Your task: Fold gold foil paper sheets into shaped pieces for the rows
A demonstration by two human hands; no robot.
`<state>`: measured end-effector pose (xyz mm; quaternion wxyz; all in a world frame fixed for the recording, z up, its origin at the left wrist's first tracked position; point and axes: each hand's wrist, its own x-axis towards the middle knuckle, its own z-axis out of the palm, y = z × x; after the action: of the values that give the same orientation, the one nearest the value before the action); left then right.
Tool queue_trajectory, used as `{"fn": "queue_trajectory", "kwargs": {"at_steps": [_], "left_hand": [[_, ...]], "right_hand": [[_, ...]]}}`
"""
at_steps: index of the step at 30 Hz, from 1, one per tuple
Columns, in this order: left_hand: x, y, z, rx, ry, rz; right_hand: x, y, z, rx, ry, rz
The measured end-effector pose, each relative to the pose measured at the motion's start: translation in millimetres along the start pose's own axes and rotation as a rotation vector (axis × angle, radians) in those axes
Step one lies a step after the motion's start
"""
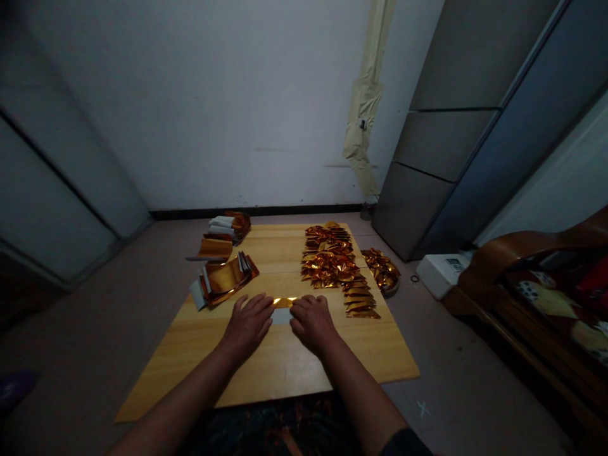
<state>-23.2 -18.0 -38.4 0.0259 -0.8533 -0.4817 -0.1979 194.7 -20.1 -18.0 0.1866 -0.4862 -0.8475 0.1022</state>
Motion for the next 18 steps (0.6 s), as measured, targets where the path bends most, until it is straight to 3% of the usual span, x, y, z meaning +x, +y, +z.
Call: {"fn": "queue_trajectory", "kwargs": {"at_steps": [6, 14, 18], "left_hand": [[-1.8, -8.0, 10.9, -0.188, 0.086, 0.080], [0.5, 17.9, -4.9, -0.141, -0.013, -0.079], [2.4, 30.3, -4.0, -0.073, 0.004, -0.165]], "right_hand": [[0.4, 11.5, 4.9, 0.112, 0.005, -0.005], [7.8, 17.5, 12.7, 0.143, 0.060, 0.012], [11.7, 15.4, 12.2, 0.147, 0.072, 0.043]]}}
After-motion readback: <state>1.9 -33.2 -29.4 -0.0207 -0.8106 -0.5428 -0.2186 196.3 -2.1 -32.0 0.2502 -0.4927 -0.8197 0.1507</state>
